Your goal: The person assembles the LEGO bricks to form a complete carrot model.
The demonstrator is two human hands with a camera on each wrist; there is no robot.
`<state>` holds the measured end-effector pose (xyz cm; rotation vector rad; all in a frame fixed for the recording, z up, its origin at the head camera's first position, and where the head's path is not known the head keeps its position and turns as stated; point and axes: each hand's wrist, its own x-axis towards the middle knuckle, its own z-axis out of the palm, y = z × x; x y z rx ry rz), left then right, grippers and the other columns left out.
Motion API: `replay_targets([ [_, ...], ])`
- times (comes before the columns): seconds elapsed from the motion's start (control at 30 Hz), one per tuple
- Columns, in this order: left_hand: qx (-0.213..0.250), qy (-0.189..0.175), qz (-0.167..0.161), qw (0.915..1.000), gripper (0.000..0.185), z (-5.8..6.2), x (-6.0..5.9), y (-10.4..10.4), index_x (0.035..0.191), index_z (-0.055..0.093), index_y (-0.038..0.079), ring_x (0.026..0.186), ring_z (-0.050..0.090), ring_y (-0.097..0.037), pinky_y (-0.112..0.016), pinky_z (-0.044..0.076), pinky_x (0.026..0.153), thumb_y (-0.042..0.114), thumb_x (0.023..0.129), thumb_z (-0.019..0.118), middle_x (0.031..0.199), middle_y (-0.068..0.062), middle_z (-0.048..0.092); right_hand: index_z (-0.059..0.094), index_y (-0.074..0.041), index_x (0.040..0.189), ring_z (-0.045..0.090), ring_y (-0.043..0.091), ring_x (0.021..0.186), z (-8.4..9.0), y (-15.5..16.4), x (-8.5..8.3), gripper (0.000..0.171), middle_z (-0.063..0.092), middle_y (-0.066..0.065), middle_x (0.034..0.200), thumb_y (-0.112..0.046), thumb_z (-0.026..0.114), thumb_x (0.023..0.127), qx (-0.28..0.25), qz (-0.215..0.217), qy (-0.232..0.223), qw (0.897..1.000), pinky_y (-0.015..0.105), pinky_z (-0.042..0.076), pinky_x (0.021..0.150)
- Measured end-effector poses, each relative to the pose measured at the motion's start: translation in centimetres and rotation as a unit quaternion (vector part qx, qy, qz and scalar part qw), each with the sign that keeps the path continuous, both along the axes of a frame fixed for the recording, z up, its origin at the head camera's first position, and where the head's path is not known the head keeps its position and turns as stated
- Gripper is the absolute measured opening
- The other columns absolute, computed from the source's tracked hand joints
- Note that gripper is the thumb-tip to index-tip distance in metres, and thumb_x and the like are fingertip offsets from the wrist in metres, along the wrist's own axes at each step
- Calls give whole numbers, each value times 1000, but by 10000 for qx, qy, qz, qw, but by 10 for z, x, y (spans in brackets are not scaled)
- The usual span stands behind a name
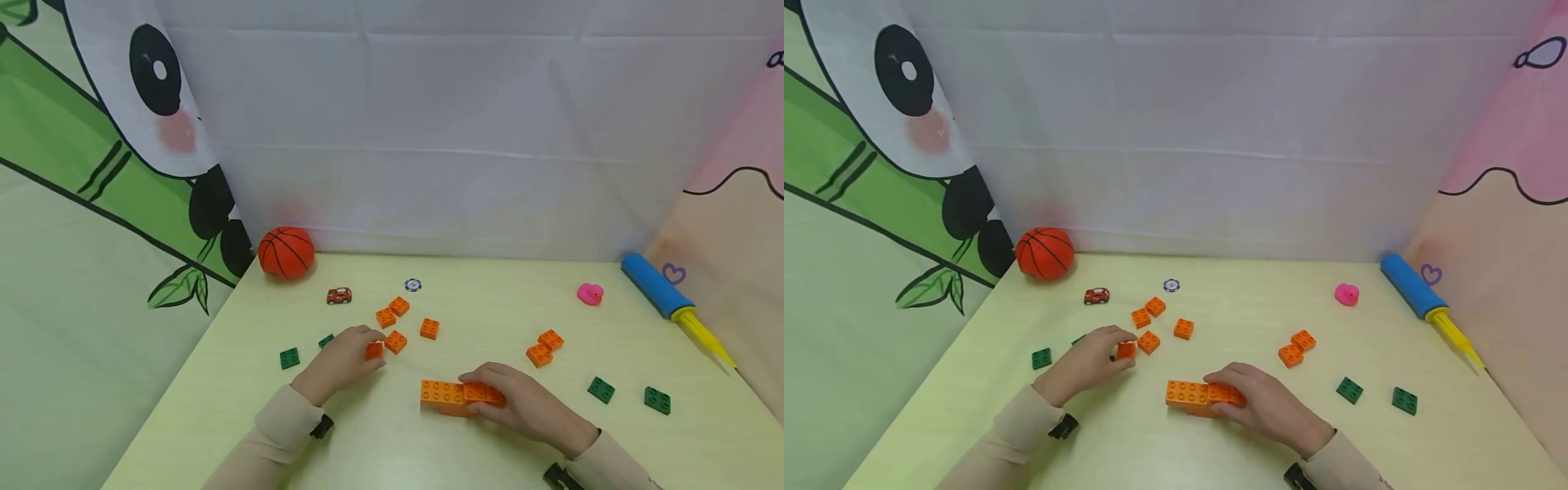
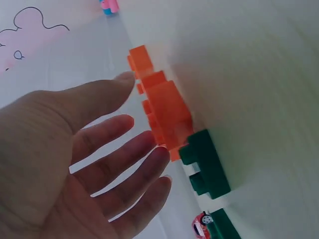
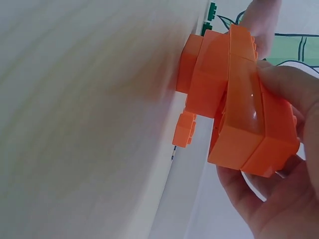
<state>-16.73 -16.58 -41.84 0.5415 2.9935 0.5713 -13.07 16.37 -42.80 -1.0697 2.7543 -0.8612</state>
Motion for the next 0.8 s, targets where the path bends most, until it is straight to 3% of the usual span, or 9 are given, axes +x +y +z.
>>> replay_targets([
  [0.27, -174, -347, 251, 9989, 38, -6, -7, -1, 123, 68, 9, 106, 61, -25, -44, 50, 98, 18, 87, 78, 117, -7, 67, 65, -27, 129, 57, 3, 102, 2, 0, 1, 37, 61, -20, 116, -36, 70, 94, -21, 25, -57, 10000, 32, 54, 92],
  [0.43, 65, -271, 102, 9996, 36, -4, -4, 0, 121, 69, 11, 105, 61, -24, -44, 51, 97, 21, 88, 78, 116, -5, 66, 65, -26, 129, 57, 3, 102, 2, 0, 0, 37, 61, -20, 117, -36, 70, 93, -1, 10, -98, 10000, 33, 54, 93],
  [0.6, 658, -114, -566, 9962, 38, 2, 7, 14, 127, 67, 13, 109, 60, -20, -41, 51, 98, 25, 92, 73, 121, -1, 64, 65, -23, 129, 58, 3, 103, 2, 0, 0, 38, 61, -19, 118, -37, 70, 94, -36, 23, -69, 10000, 33, 54, 93],
  [0.8, 1221, -224, -1512, 9807, 37, 5, 20, 45, 129, 65, 14, 105, 58, -8, -30, 51, 96, 28, 95, 70, 114, 9, 63, 64, -23, 131, 58, 3, 103, 1, 0, -1, 42, 61, -18, 119, -37, 71, 93, -51, 10, -109, 9999, 32, 54, 93],
])
